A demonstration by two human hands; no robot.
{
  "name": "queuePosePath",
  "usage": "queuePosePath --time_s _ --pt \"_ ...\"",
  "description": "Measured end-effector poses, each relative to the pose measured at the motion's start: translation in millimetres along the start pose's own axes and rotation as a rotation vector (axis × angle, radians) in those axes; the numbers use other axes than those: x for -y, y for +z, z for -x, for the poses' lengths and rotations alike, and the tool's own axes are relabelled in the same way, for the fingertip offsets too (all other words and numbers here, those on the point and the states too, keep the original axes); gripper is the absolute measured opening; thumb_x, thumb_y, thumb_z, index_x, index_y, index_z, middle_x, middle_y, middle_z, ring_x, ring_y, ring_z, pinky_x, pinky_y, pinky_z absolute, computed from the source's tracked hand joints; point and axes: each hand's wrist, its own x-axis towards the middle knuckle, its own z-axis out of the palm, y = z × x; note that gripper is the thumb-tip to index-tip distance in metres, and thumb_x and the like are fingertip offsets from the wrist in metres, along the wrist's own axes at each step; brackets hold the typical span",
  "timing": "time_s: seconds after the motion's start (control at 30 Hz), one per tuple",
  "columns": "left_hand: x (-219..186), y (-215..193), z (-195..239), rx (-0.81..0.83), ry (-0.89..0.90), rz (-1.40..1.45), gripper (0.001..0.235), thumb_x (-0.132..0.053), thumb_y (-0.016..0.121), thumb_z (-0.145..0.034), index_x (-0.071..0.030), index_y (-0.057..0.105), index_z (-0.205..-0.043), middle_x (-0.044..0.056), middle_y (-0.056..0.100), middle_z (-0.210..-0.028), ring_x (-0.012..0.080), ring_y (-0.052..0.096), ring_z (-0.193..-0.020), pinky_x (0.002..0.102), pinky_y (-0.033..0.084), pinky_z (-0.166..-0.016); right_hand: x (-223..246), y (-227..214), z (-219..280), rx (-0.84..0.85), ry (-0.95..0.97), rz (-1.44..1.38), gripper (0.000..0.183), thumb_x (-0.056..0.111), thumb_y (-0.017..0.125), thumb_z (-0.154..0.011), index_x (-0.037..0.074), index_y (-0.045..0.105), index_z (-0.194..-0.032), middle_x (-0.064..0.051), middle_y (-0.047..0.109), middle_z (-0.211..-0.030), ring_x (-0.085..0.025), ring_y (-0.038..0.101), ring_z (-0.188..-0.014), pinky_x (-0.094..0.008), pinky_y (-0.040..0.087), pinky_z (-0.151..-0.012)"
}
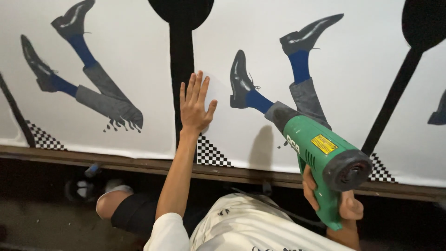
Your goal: The person uses a green heat gun to apply heat to a large white sheet of wallpaper featuring a graphic of legs and shoes. They smooth the material against the wall with their left hand while directing the heat gun with their right hand. The person then moves the heat gun away from the wall and handles the power cord.
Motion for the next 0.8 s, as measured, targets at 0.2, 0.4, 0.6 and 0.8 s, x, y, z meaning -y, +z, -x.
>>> queuePosePath --time_s 0.2,0.4,0.6,0.8 --pt "-2.5 -3.8 3.9 0.049 -0.017 0.008 0.065 -0.052 0.033 -0.112 -0.011 0.033 -0.163 0.008 0.026 -0.171 0.0273 0.025 -0.161 0.055 0.018 -0.133 4.3 -1.3 2.7 -0.051 0.039 -0.076 0.09 0.049 0.08 -0.096 -0.002 0.03 -0.151 -0.021 0.047 -0.102 -0.019 0.048 -0.051 -0.028 0.039 -0.044" --pt "2.8 -3.1 -1.3 0.006 0.011 0.008 0.062 -0.049 0.037 -0.112 -0.012 0.039 -0.161 0.008 0.032 -0.169 0.0252 0.029 -0.159 0.052 0.021 -0.131 -3.5 3.0 -17.0 -0.082 -0.056 -0.152 0.083 0.039 0.082 -0.094 -0.005 0.035 -0.147 -0.02 0.045 -0.101 -0.022 0.048 -0.053 -0.028 0.037 -0.044" --pt "1.9 -6.3 0.0 0.027 0.013 0.049 0.063 -0.048 0.038 -0.112 -0.011 0.035 -0.163 0.009 0.03 -0.17 0.0281 0.029 -0.16 0.054 0.021 -0.131 -21.9 5.3 -26.5 -0.121 -0.051 -0.111 0.08 0.048 0.08 -0.087 0.002 0.046 -0.143 -0.015 0.047 -0.098 -0.017 0.041 -0.048 -0.023 0.031 -0.04" --pt "8.7 0.7 6.5 0.012 -0.013 0.139 0.074 -0.056 0.031 -0.111 -0.008 0.02 -0.166 0.009 0.017 -0.174 0.0283 0.012 -0.164 0.047 0.013 -0.137 -37.2 18.5 -45.3 -0.011 -0.086 -0.246 0.081 0.039 0.076 -0.092 0.001 0.035 -0.151 -0.02 0.045 -0.102 -0.021 0.046 -0.048 -0.025 0.037 -0.042"
